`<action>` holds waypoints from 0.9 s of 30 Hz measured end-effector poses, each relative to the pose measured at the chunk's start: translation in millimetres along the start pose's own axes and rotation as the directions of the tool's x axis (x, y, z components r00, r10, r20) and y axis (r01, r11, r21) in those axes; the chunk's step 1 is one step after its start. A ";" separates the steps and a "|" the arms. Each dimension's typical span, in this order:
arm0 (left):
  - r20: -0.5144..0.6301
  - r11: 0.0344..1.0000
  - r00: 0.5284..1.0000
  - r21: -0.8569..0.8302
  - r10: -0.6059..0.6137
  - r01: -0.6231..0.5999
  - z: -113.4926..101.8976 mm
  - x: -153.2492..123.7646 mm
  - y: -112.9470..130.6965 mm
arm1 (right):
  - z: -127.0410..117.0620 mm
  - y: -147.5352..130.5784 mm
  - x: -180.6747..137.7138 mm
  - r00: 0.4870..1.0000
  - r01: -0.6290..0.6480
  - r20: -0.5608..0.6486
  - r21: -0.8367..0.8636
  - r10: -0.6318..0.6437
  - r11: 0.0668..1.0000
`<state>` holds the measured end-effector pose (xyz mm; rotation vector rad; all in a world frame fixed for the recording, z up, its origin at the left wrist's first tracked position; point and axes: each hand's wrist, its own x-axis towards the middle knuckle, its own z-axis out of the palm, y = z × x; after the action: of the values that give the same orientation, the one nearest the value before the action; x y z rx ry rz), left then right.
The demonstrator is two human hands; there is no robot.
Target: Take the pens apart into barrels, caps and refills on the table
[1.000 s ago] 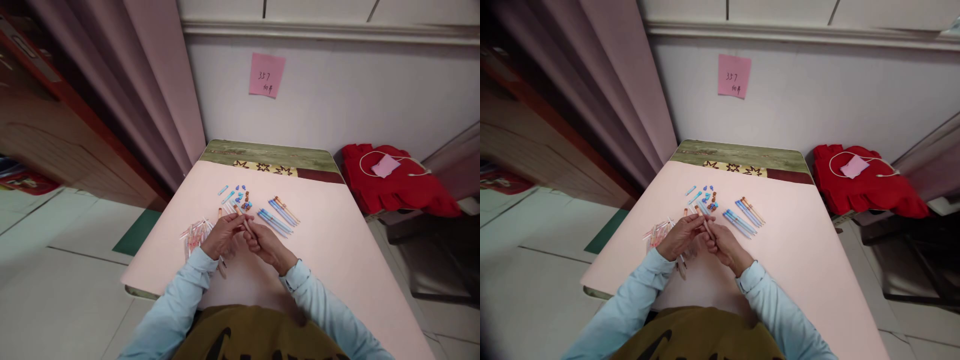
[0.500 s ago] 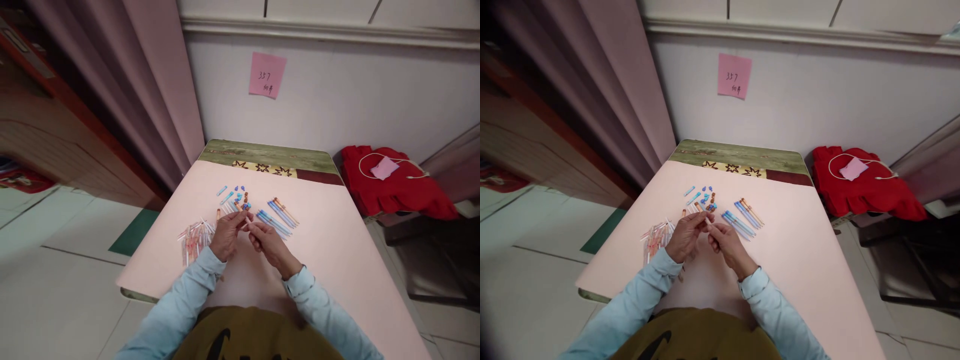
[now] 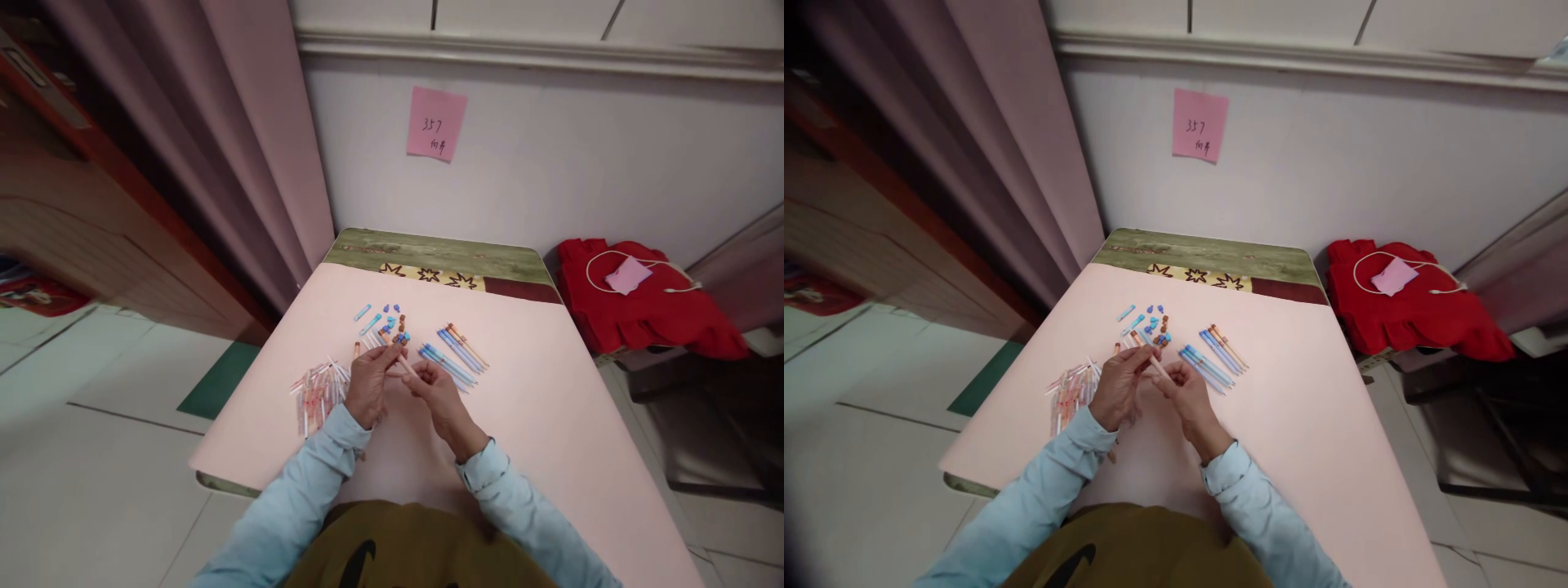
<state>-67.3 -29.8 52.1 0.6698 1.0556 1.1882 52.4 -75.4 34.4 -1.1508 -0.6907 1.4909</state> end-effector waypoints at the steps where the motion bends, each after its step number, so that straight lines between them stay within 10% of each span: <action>1: 0.001 1.000 1.000 -0.003 0.002 -0.002 0.2 0.3 0.0 | 0.8 0.3 -0.1 1.000 0.007 -0.012 0.008 -0.007 1.000; 6: 0.019 1.000 1.000 0.018 0.018 -0.018 -0.1 0.5 0.3 | 0.6 3.1 -0.2 0.976 -0.199 0.086 -0.008 0.199 0.980; 12: -0.014 1.000 1.000 -0.009 0.024 -0.025 -3.9 4.6 -0.6 | -0.3 1.6 2.1 0.999 -0.046 -0.030 -0.047 0.045 0.998; 18: 0.001 0.999 0.999 0.029 0.036 -0.036 -4.3 6.9 3.4 | 0.2 5.4 2.0 0.949 -0.297 0.114 0.011 0.294 0.955; 22: -0.127 0.987 0.984 0.121 0.124 -0.108 -22.9 21.0 17.6 | -8.0 9.4 2.7 0.984 -0.143 0.073 -0.198 0.160 0.970; 24: -0.154 0.903 0.969 0.413 0.195 -0.116 -38.1 30.0 26.3 | -13.9 8.6 4.8 1.000 -0.008 -0.003 -0.472 0.007 0.882; 27: -0.041 0.445 0.962 0.891 0.270 -0.087 -55.3 37.2 33.3 | -17.7 4.3 11.5 0.968 0.101 -0.043 -0.838 -0.249 0.537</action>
<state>-130.6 9.3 48.3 1.5590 1.8288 0.7883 67.5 -68.3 20.8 -1.8219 -1.4523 0.8340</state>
